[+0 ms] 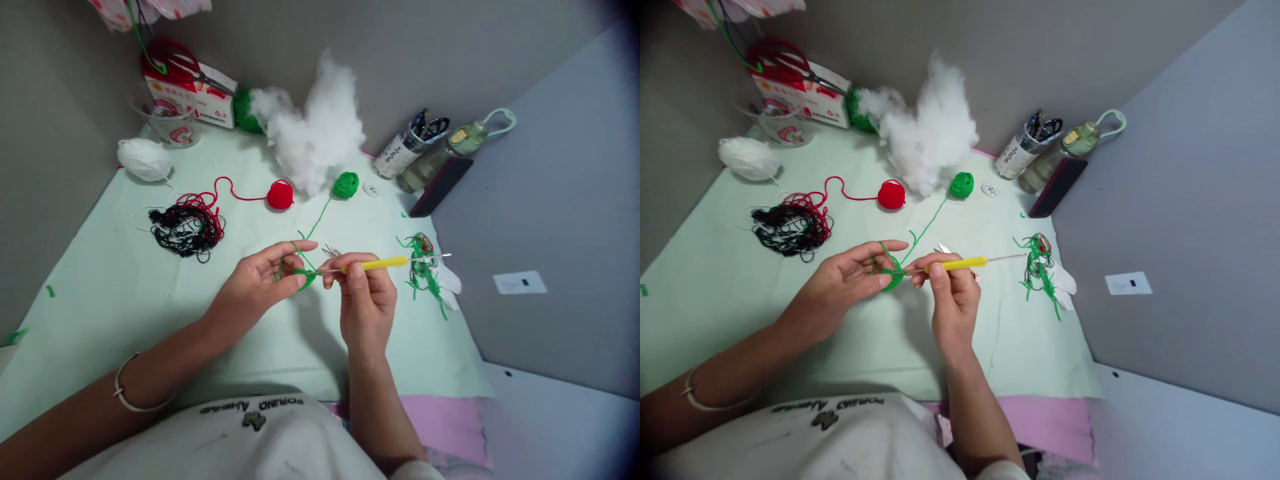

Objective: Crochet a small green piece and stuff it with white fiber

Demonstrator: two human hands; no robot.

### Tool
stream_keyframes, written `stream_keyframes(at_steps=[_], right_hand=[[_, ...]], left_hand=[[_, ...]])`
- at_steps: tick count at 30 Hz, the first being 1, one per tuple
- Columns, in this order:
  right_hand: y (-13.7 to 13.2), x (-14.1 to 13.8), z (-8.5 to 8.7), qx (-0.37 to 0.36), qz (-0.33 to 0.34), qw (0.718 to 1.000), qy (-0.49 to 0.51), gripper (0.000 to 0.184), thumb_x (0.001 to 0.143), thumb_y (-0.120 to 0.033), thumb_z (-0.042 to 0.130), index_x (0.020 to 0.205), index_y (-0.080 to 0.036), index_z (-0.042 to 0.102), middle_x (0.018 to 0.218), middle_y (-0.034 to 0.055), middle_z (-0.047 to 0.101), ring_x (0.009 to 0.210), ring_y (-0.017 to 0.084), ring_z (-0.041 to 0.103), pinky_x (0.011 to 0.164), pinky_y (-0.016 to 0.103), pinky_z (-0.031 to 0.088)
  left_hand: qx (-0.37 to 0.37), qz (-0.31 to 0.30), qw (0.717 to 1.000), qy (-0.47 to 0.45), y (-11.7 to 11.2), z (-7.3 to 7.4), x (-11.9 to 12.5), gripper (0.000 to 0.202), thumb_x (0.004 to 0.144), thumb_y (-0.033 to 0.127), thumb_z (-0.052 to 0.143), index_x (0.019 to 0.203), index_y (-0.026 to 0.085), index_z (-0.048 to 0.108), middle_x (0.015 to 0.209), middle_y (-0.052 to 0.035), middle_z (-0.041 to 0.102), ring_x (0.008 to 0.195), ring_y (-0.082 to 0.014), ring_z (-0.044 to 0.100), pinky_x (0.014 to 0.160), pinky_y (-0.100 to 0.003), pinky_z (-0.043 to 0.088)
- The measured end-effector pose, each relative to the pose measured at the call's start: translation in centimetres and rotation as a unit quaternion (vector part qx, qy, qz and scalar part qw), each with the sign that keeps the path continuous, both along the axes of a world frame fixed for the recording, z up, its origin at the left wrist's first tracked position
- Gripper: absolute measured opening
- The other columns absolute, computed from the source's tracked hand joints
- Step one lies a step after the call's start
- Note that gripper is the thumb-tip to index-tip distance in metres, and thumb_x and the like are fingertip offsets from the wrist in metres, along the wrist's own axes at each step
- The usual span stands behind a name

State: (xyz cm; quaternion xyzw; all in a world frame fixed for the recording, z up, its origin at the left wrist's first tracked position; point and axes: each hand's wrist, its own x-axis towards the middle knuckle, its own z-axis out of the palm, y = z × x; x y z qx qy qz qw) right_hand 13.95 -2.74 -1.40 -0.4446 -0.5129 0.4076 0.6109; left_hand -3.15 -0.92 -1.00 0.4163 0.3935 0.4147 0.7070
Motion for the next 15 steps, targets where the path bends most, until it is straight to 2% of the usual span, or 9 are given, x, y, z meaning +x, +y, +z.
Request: stream_keyframes(at_steps=[9,15], right_hand=[[-0.37,-0.37,0.2,0.061,-0.046,0.994,-0.081,0.018,0.103,-0.025,0.055,0.096,-0.022,0.071,0.087,0.002,0.072,0.073,0.014,0.067,0.066,0.032,0.056],[-0.73,-0.18,0.42,0.097,-0.039,0.978,-0.178,0.02,0.103,-0.017,0.051,0.103,-0.024,0.07,0.092,0.0025,0.074,0.078,0.016,0.069,0.071,0.034,0.058]], left_hand=[[0.036,0.021,0.998,0.052,0.05,-0.02,0.14,0.039,0.087,0.022,0.076,0.125,0.029,0.076,0.093,0.0008,0.064,0.094,-0.0152,0.06,0.094,-0.028,0.045],[0.074,0.057,0.991,0.093,-0.12,-0.08,0.49,0.038,0.087,0.018,0.073,0.123,0.027,0.075,0.093,0.0013,0.065,0.093,-0.0136,0.062,0.091,-0.026,0.048]])
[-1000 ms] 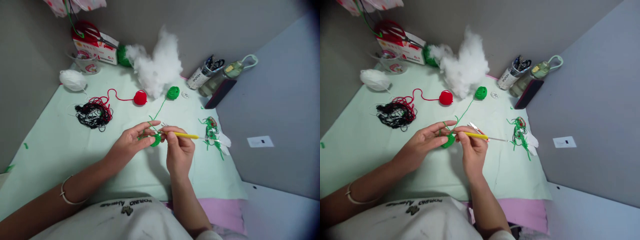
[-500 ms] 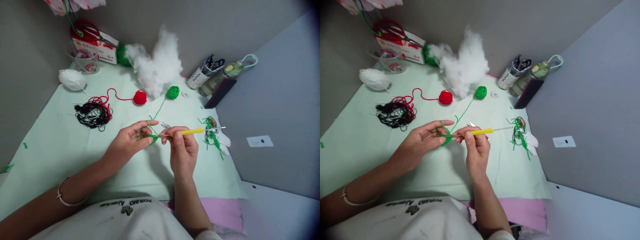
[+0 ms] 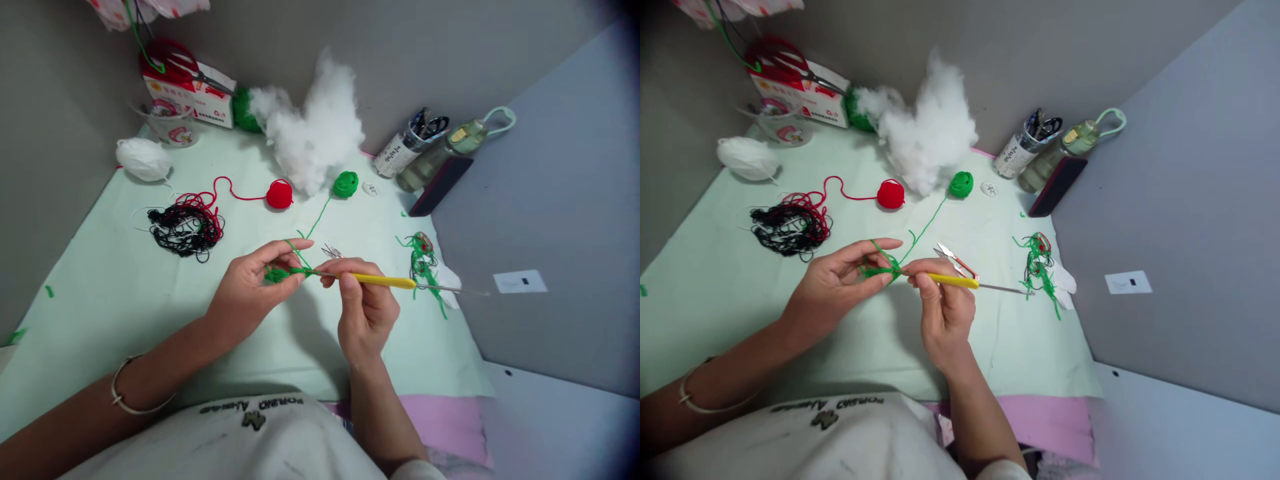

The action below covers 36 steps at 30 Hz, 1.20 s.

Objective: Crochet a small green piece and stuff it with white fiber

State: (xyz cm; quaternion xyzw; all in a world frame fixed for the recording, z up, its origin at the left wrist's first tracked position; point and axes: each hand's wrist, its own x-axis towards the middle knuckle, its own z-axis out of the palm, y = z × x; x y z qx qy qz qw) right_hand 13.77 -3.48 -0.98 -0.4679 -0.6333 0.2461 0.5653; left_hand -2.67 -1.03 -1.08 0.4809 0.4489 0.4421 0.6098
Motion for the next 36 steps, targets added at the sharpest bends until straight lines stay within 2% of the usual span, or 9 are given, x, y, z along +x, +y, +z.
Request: stream_keyframes(at_steps=[6,11,14,20,22,25,28,32,36], right_hand=[[0.1,-0.4,-0.8,0.176,-0.011,0.968,-0.177,0.019,0.101,-0.013,0.053,0.11,-0.022,0.068,0.095,0.0074,0.076,0.084,0.02,0.071,0.075,0.038,0.058],[0.4,-0.3,-1.1,0.138,-0.006,0.988,-0.064,0.021,0.1,-0.01,0.053,0.107,-0.022,0.069,0.092,0.0057,0.077,0.082,0.019,0.073,0.076,0.039,0.058],[0.3,-0.4,-1.5,0.146,-0.022,0.984,-0.104,0.023,0.099,-0.01,0.055,0.11,-0.024,0.07,0.092,0.005,0.076,0.082,0.02,0.073,0.075,0.039,0.059],[-0.2,-0.5,-2.4,0.246,-0.079,0.93,-0.262,0.038,0.091,-0.004,0.066,0.12,-0.028,0.074,0.108,0.008,0.075,0.095,0.021,0.072,0.073,0.035,0.061],[-0.2,-0.3,-1.9,0.214,-0.057,0.953,-0.206,0.034,0.094,-0.007,0.063,0.118,-0.028,0.075,0.106,0.0069,0.076,0.092,0.021,0.072,0.074,0.037,0.061],[0.2,-0.3,-0.8,0.106,-0.032,0.994,-0.017,0.024,0.099,-0.014,0.058,0.109,-0.027,0.076,0.092,0.0042,0.076,0.079,0.019,0.07,0.069,0.038,0.059],[0.5,-0.6,-0.3,0.037,-0.011,0.993,0.115,0.019,0.101,-0.021,0.058,0.1,-0.026,0.077,0.084,0.0021,0.074,0.07,0.017,0.065,0.062,0.035,0.055],[0.7,-1.0,-0.5,0.006,0.01,0.995,0.1,0.017,0.099,-0.021,0.062,0.1,-0.026,0.078,0.091,0.0032,0.077,0.08,0.018,0.069,0.066,0.034,0.056],[0.4,-1.1,-0.9,0.036,-0.012,0.999,-0.008,0.024,0.098,-0.013,0.061,0.108,-0.028,0.077,0.096,0.0033,0.077,0.083,0.017,0.071,0.071,0.034,0.059]], left_hand=[[0.015,0.042,0.999,0.026,-0.2,0.2,0.5,0.045,0.085,0.016,0.073,0.129,0.023,0.072,0.087,0.0023,0.064,0.086,-0.0124,0.061,0.087,-0.025,0.05],[-0.008,0.023,1.0,-0.001,-0.2,0.4,0.3,0.051,0.086,0.019,0.075,0.136,0.025,0.068,0.086,0.0039,0.064,0.087,-0.0117,0.061,0.092,-0.025,0.048],[-0.019,0.027,0.999,-0.016,-0.3,0.3,0.3,0.048,0.084,0.018,0.077,0.132,0.025,0.071,0.086,0.004,0.064,0.086,-0.0113,0.06,0.089,-0.024,0.047],[-0.184,-0.066,0.958,-0.209,0.1,0.3,0.1,0.053,0.084,0.025,0.08,0.136,0.024,0.068,0.089,0.0019,0.067,0.086,-0.012,0.062,0.082,-0.024,0.047],[-0.225,-0.091,0.939,-0.242,0.4,0.4,-0.2,0.049,0.085,0.026,0.079,0.133,0.02,0.07,0.092,-0.0014,0.07,0.091,-0.0141,0.063,0.086,-0.026,0.048],[-0.221,-0.077,0.94,-0.248,0.8,0.5,-0.6,0.044,0.084,0.025,0.077,0.128,0.019,0.074,0.089,-0.0021,0.07,0.091,-0.0156,0.063,0.089,-0.029,0.047],[-0.188,-0.072,0.953,-0.226,0.9,0.5,-0.6,0.045,0.086,0.024,0.076,0.131,0.024,0.073,0.087,0.0002,0.068,0.086,-0.0144,0.062,0.083,-0.027,0.046],[-0.14,-0.093,0.964,-0.205,0.6,0.3,-0.4,0.045,0.087,0.024,0.078,0.131,0.028,0.073,0.088,0.0009,0.068,0.087,-0.0136,0.061,0.085,-0.027,0.046],[-0.113,-0.029,0.977,-0.181,0.3,0.1,0.2,0.046,0.083,0.024,0.083,0.128,0.028,0.074,0.089,0.0021,0.067,0.085,-0.0124,0.059,0.081,-0.024,0.047]])
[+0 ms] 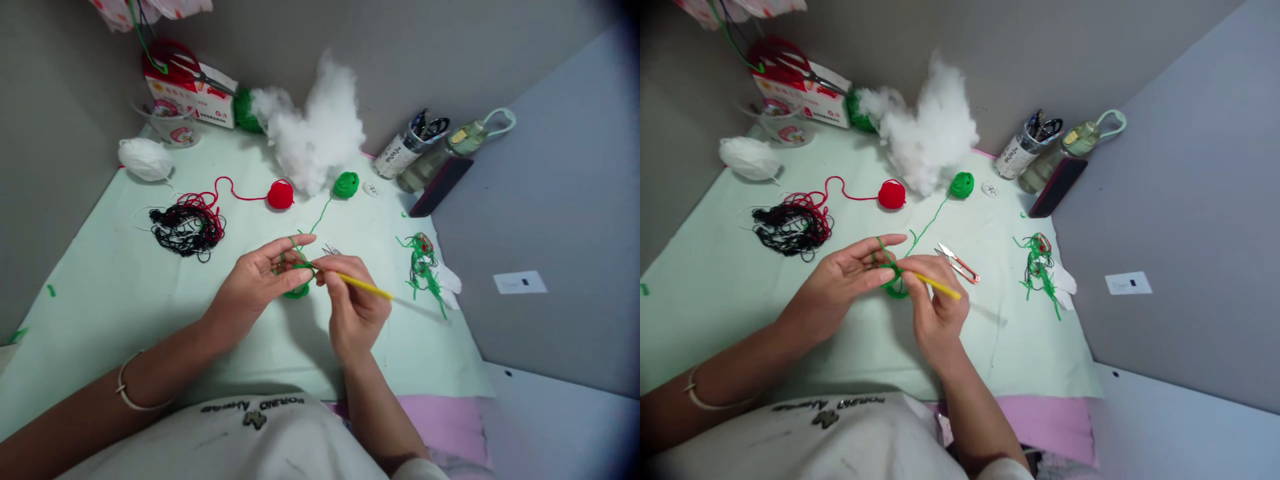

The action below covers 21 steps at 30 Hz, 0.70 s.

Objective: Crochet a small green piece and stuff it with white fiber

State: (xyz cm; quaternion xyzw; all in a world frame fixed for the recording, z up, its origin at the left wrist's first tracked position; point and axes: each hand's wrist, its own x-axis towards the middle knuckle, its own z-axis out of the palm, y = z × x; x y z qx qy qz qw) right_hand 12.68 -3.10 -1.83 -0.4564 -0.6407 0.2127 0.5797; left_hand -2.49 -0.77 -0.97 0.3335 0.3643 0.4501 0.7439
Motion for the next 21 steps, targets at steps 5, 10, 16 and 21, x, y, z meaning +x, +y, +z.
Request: stream_keyframes(at_steps=[5,10,16,21], right_hand=[[-0.1,0.3,-0.1,0.104,-0.024,0.987,-0.118,0.032,0.094,-0.008,0.065,0.116,-0.029,0.077,0.106,0.0064,0.076,0.094,0.019,0.072,0.077,0.036,0.061],[0.6,0.6,0.6,-0.013,-0.011,0.996,0.092,0.017,0.099,-0.02,0.062,0.1,-0.026,0.078,0.084,0.0021,0.075,0.071,0.016,0.067,0.066,0.035,0.057],[0.8,0.6,0.3,-0.103,0.03,0.984,0.144,0.014,0.098,-0.025,0.066,0.096,-0.024,0.079,0.091,0.0033,0.078,0.074,0.014,0.068,0.066,0.03,0.058],[1.1,0.9,0.0,-0.135,0.057,0.964,0.222,0.017,0.1,-0.033,0.063,0.094,-0.022,0.074,0.085,0.0023,0.075,0.068,0.012,0.068,0.063,0.027,0.059]], left_hand=[[-0.085,-0.043,0.991,-0.091,0.4,-0.1,0.3,0.031,0.083,0.024,0.079,0.113,0.023,0.08,0.093,-0.0021,0.07,0.085,-0.0138,0.061,0.083,-0.026,0.049],[-0.09,-0.039,0.992,-0.079,0.8,0.1,0.0,0.034,0.086,0.027,0.077,0.12,0.024,0.079,0.096,-0.0024,0.07,0.086,-0.0151,0.062,0.082,-0.029,0.049],[0.017,-0.058,0.998,0.005,0.3,-0.1,-0.2,0.043,0.091,0.03,0.074,0.134,0.027,0.07,0.101,-0.0029,0.072,0.096,-0.0186,0.064,0.091,-0.032,0.048],[0.033,-0.044,0.998,0.038,0.3,-0.1,-0.8,0.036,0.091,0.03,0.073,0.127,0.027,0.074,0.094,-0.0006,0.064,0.09,-0.0164,0.06,0.084,-0.029,0.047]])
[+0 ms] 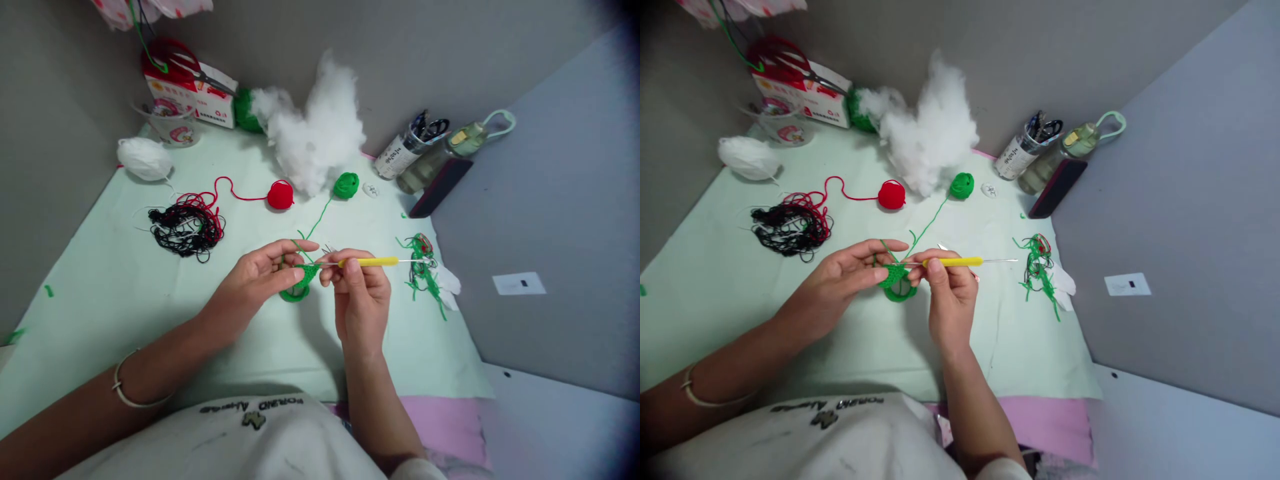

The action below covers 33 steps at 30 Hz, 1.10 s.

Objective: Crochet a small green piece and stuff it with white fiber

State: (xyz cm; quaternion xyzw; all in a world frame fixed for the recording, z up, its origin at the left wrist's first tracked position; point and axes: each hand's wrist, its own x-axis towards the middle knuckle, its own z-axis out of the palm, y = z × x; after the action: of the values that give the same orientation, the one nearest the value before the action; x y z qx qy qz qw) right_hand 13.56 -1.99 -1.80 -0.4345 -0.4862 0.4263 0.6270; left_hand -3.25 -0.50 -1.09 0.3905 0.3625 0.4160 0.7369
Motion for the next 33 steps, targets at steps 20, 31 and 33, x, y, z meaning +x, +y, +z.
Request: stream_keyframes(at_steps=[20,31,33], right_hand=[[-1.3,-0.1,0.8,0.109,-0.027,0.973,-0.2,0.019,0.103,-0.019,0.053,0.103,-0.024,0.071,0.094,0.0039,0.077,0.077,0.017,0.071,0.069,0.035,0.061],[-1.5,-0.5,0.3,0.279,-0.055,0.861,-0.423,0.028,0.097,-0.007,0.055,0.118,-0.022,0.066,0.096,0.0068,0.078,0.085,0.02,0.074,0.073,0.035,0.061],[-1.6,-0.6,-0.7,0.288,-0.077,0.841,-0.451,0.034,0.096,-0.008,0.059,0.124,-0.024,0.067,0.104,0.0078,0.078,0.089,0.02,0.074,0.073,0.034,0.062]], left_hand=[[0.078,0.057,0.989,0.115,-0.2,0.7,0.0,0.032,0.086,0.019,0.073,0.117,0.025,0.078,0.088,0.0,0.064,0.083,-0.0153,0.058,0.083,-0.028,0.049],[0.2,0.141,0.942,0.229,-0.6,1.0,0.7,0.032,0.076,0.005,0.069,0.098,0.025,0.079,0.086,0.0005,0.064,0.076,-0.0152,0.055,0.08,-0.029,0.048],[0.162,0.126,0.958,0.203,-0.7,1.0,0.7,0.038,0.075,0.005,0.07,0.107,0.025,0.078,0.087,0.0007,0.064,0.077,-0.0151,0.055,0.078,-0.028,0.048]])
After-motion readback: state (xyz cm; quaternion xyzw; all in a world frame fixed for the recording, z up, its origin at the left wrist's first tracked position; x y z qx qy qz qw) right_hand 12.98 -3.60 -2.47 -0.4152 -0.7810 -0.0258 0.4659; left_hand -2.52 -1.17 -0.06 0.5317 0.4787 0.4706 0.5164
